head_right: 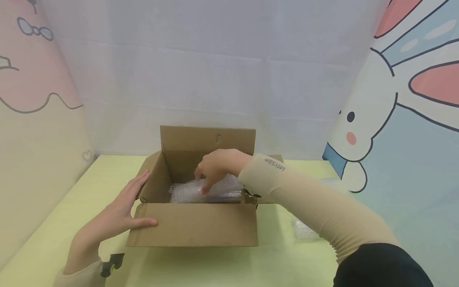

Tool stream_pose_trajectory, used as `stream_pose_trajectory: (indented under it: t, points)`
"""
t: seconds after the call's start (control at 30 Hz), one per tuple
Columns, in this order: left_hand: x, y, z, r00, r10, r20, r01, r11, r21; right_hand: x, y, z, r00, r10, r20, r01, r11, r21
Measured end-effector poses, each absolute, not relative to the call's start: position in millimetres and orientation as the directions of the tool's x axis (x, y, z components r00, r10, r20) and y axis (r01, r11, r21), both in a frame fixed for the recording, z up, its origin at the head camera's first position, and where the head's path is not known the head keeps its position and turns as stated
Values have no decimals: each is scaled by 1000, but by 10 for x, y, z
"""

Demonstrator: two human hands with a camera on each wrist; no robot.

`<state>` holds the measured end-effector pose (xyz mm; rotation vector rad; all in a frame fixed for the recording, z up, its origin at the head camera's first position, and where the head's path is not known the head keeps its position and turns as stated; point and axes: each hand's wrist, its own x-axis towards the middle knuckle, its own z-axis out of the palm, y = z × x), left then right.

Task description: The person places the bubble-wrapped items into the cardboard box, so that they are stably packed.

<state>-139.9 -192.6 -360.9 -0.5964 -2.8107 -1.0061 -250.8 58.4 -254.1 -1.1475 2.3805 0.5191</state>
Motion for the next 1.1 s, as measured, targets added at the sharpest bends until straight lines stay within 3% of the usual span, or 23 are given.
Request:
stream_pose_trajectory:
  t: [0.43,0.67,1.1]
  points:
    - [-1396,-1909,-3608,-922,319,219,386,709,590,-2583,299,-3038,-516,-560,-648,-837,492,242]
    - [-1392,-1896,-3602,-922,318,222,386,707,592,-2641,286,-3196,-515,-532,-672,-809,562,175]
    - [-1365,-1901,-3620,-921,318,223,387,703,596,-2694,319,-3447,-457,-580,-674,-823,563,74]
